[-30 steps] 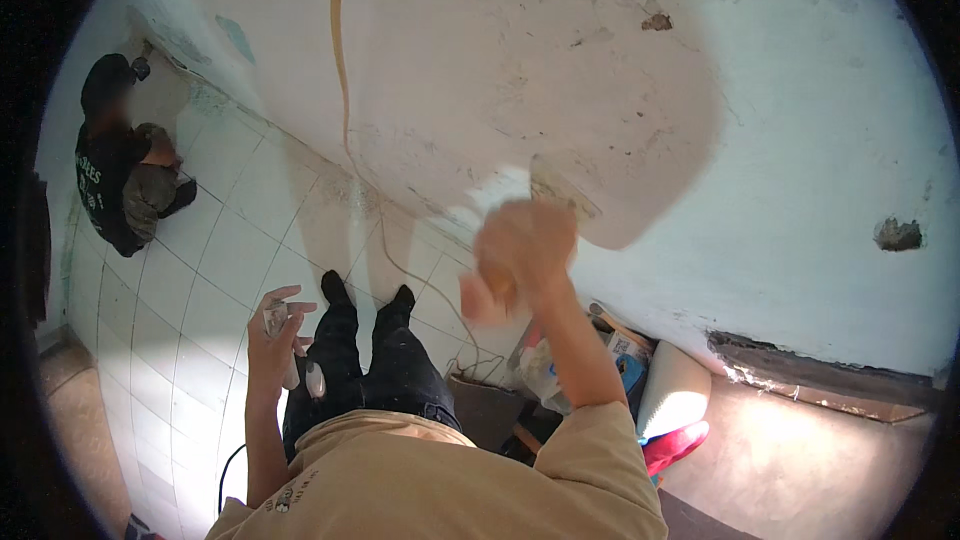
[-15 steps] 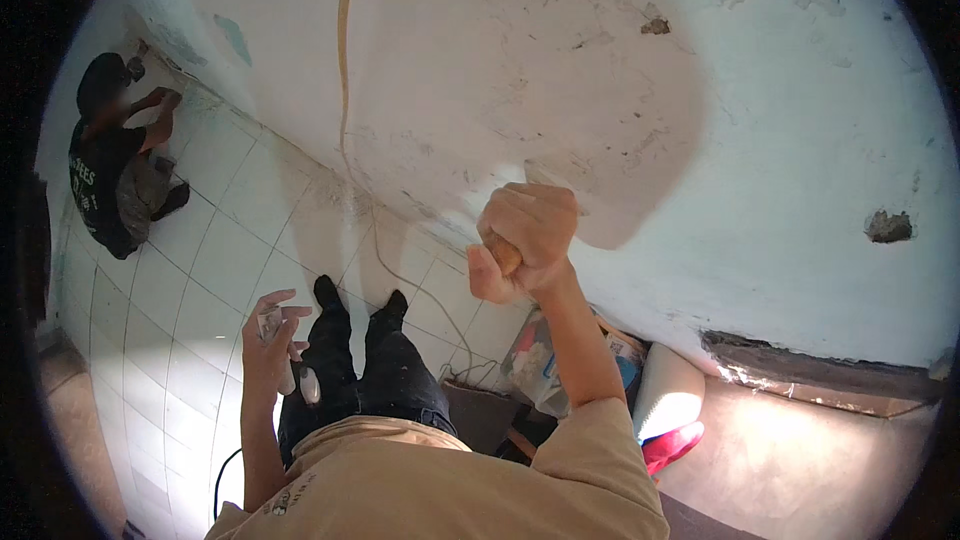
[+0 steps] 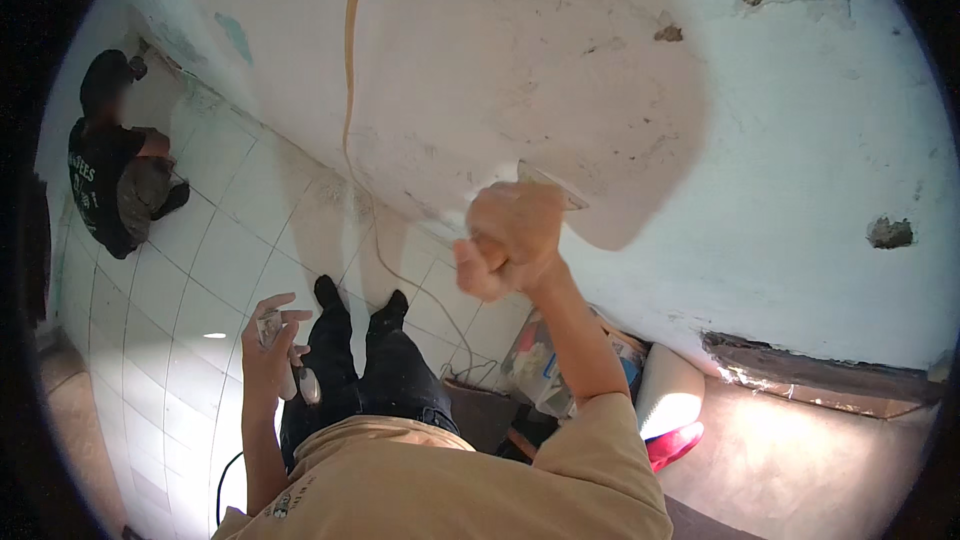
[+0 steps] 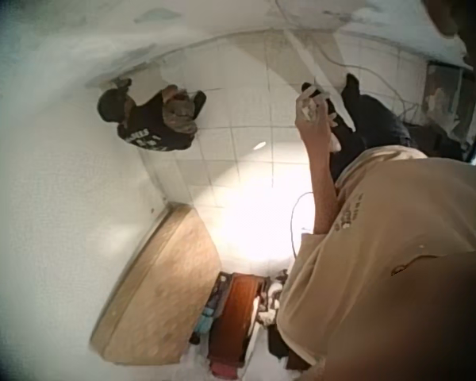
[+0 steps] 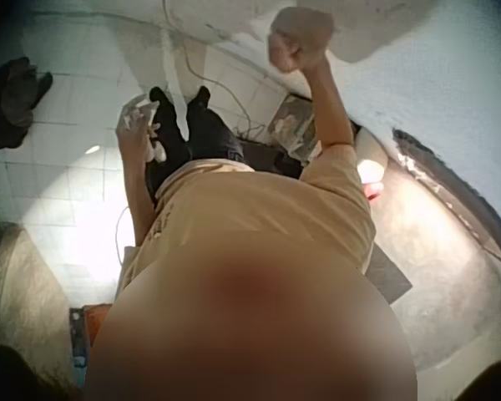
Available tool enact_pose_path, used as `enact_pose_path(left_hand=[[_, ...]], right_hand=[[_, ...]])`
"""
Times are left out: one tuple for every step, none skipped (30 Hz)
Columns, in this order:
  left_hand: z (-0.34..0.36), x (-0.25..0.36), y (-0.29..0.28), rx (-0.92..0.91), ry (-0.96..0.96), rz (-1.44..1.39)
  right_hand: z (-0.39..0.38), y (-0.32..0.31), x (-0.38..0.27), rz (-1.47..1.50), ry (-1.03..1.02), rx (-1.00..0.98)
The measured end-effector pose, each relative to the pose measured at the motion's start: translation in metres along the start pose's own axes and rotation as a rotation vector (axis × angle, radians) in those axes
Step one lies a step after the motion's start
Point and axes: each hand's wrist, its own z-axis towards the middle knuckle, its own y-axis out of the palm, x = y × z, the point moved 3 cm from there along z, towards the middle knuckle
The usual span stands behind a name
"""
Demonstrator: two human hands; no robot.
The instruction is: The person scrapes and patches a damaged wall using a putty knife and plaster.
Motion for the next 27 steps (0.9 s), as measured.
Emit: enact_pose_path(left_hand=[[0.0,-0.005,-0.002,-0.016,0.005,-0.027],[0.001,-0.008,-0.002,-0.031,0.01,-0.053],[0.002,-0.006,-0.001,-0.023,0.011,-0.055],[0.002,-0.001,0.0,-0.011,0.006,-0.035],[0.002,0.002,0.0,0.002,0.0,-0.014],[0.002,0.003,0.0,-0.002,-0.001,-0.013],[0.003,0.006,0.005,-0.025,-0.003,-0.01],[0.005,0.005,0.004,-0.013,-0.011,-0.015],[0.007,0.004,0.003,-0.004,-0.012,-0.015],[0.006,0.002,0.002,-0.025,-0.012,-0.023],[0.006,-0.001,0.0,-0.034,-0.011,-0.031],[0.004,-0.002,-0.001,-0.031,-0.017,-0.03],[0.005,0.001,-0.001,-0.025,-0.014,-0.01],[0.008,0.006,0.002,-0.029,-0.007,0.013],[0.008,0.009,0.004,-0.047,-0.006,0.018],[0.007,0.006,0.003,-0.053,-0.016,0.017],[0.011,0.006,0.005,-0.064,-0.019,0.011],[0.011,0.006,0.005,-0.06,-0.025,0.015],[0.012,0.008,0.006,-0.053,-0.03,0.006],[0.014,0.009,0.006,-0.048,-0.037,-0.001],[0.017,0.007,0.006,-0.059,-0.04,-0.001],[0.018,0.005,0.008,-0.058,-0.036,-0.007],[0.019,0.002,0.009,-0.056,-0.033,-0.012],[0.018,0.002,0.013,-0.063,-0.043,-0.007],[0.012,0.001,0.013,-0.077,-0.064,-0.012],[0.013,0.001,0.016,-0.091,-0.074,-0.025],[0.016,0.0,0.018,-0.091,-0.078,-0.024]], right_hand=[[0.008,-0.003,0.001,0.183,-0.171,0.37],[0.01,-0.009,-0.009,0.237,-0.166,0.341],[0.011,-0.015,-0.015,0.243,-0.172,0.34],[0.01,-0.025,-0.023,0.257,-0.214,0.355],[0.008,-0.031,-0.025,0.271,-0.255,0.369],[-0.002,-0.013,-0.007,-0.187,-0.14,0.14],[0.012,-0.01,0.009,0.173,-0.185,0.435],[0.015,-0.004,0.006,0.231,-0.165,0.382],[0.016,-0.002,0.0,0.288,-0.145,0.329],[0.016,-0.014,-0.011,0.289,-0.143,0.325],[0.018,-0.028,-0.025,0.341,-0.17,0.321],[0.017,-0.036,-0.033,0.39,-0.189,0.316],[0.013,-0.026,-0.019,0.383,-0.182,0.316],[0.007,-0.009,0.01,0.302,-0.117,0.314],[0.002,-0.002,0.026,0.227,-0.052,0.311],[0.013,-0.006,0.012,0.218,-0.074,0.433],[0.016,-0.019,0.003,0.222,-0.08,0.435],[0.012,-0.032,-0.013,0.238,-0.176,0.383],[0.009,-0.04,-0.022,0.237,-0.269,0.328],[0.009,-0.039,-0.019,0.228,-0.263,0.325],[0.01,-0.034,-0.013,0.196,-0.232,0.303],[0.009,-0.03,-0.004,0.173,-0.198,0.283],[0.008,-0.026,0.003,0.151,-0.163,0.261],[0.009,-0.019,0.004,0.158,-0.113,0.276],[0.005,-0.022,0.0,0.167,-0.097,0.272],[0.004,-0.033,-0.004,0.177,-0.207,0.292],[0.004,-0.043,-0.012,0.186,-0.319,0.311]])
